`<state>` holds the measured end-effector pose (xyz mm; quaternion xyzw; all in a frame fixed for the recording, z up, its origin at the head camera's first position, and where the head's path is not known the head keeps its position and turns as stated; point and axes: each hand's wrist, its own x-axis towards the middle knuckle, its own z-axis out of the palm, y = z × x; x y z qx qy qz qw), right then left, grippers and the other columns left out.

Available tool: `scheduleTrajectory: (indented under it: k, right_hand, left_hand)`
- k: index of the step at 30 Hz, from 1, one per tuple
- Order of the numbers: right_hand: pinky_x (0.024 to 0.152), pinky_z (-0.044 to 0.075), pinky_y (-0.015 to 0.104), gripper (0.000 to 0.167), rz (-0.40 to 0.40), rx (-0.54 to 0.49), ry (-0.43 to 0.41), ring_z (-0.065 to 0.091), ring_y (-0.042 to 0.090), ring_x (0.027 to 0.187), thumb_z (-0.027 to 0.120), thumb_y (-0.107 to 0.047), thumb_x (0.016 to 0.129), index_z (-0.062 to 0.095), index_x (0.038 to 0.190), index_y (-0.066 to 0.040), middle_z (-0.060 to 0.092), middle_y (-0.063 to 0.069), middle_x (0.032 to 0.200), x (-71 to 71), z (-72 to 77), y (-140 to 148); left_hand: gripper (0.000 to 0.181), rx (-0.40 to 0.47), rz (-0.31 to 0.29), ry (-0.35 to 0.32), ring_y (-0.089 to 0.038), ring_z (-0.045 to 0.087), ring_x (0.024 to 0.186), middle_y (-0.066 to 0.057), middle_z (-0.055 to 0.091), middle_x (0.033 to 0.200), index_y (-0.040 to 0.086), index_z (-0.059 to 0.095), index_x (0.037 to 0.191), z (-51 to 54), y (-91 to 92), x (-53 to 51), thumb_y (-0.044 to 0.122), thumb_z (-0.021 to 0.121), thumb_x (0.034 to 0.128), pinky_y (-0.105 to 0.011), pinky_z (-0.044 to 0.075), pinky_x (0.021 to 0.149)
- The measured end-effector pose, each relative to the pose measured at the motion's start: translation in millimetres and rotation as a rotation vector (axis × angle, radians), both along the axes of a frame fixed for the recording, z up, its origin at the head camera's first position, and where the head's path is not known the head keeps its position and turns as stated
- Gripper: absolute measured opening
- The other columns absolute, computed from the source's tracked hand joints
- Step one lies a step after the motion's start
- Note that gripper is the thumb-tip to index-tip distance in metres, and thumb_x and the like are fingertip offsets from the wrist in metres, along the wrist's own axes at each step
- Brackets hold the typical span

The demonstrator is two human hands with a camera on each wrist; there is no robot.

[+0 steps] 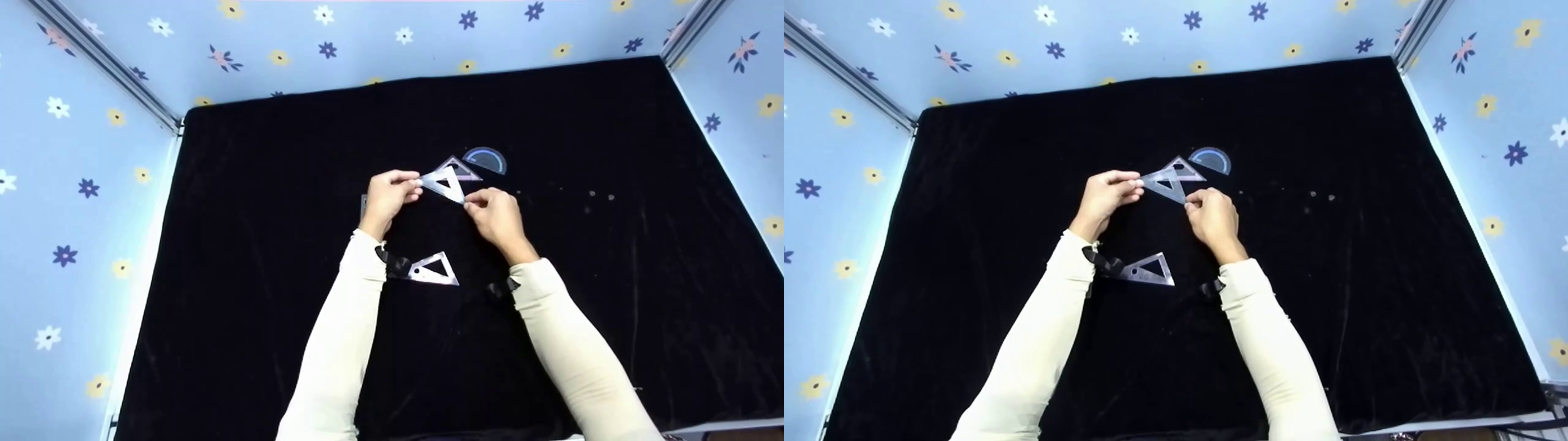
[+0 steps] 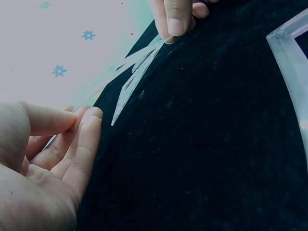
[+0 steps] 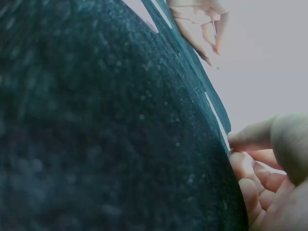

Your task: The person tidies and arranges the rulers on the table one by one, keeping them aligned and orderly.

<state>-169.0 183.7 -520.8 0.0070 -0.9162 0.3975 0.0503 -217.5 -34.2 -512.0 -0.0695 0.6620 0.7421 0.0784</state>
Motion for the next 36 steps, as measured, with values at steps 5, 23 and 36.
scheduleTrajectory:
  k: [5,23,36]
  right_hand:
    - [0.077,0.048,0.035,0.011,-0.002,-0.058,0.039,0.063,0.023,0.080,0.072,-0.009,0.087,0.079,0.094,-0.004,0.070,0.009,0.084,1.5,-0.5,-1.5]
    - [0.071,0.049,0.025,0.011,-0.043,-0.130,0.048,0.064,0.016,0.075,0.072,-0.007,0.089,0.079,0.096,-0.005,0.073,0.007,0.083,13.6,10.0,3.2]
    - [0.062,0.050,0.016,0.011,-0.052,-0.209,0.027,0.064,0.009,0.063,0.071,-0.005,0.089,0.079,0.096,-0.004,0.072,0.006,0.075,20.1,17.4,6.1]
  left_hand:
    - [0.022,0.031,0.023,0.015,-0.015,0.066,0.064,-0.026,0.072,0.091,-0.017,0.066,0.110,0.5,-0.2,2.8,-0.009,0.065,0.0892,-0.023,0.057,0.062]
    - [0.014,-0.079,0.001,0.043,-0.015,0.067,0.068,-0.013,0.075,0.090,-0.001,0.074,0.103,0.2,-2.8,24.4,0.000,0.068,0.0900,-0.023,0.052,0.059]
    - [0.014,-0.112,-0.049,0.127,-0.019,0.068,0.074,-0.008,0.076,0.089,0.001,0.073,0.103,3.8,-8.8,41.9,0.003,0.070,0.0901,-0.029,0.053,0.065]
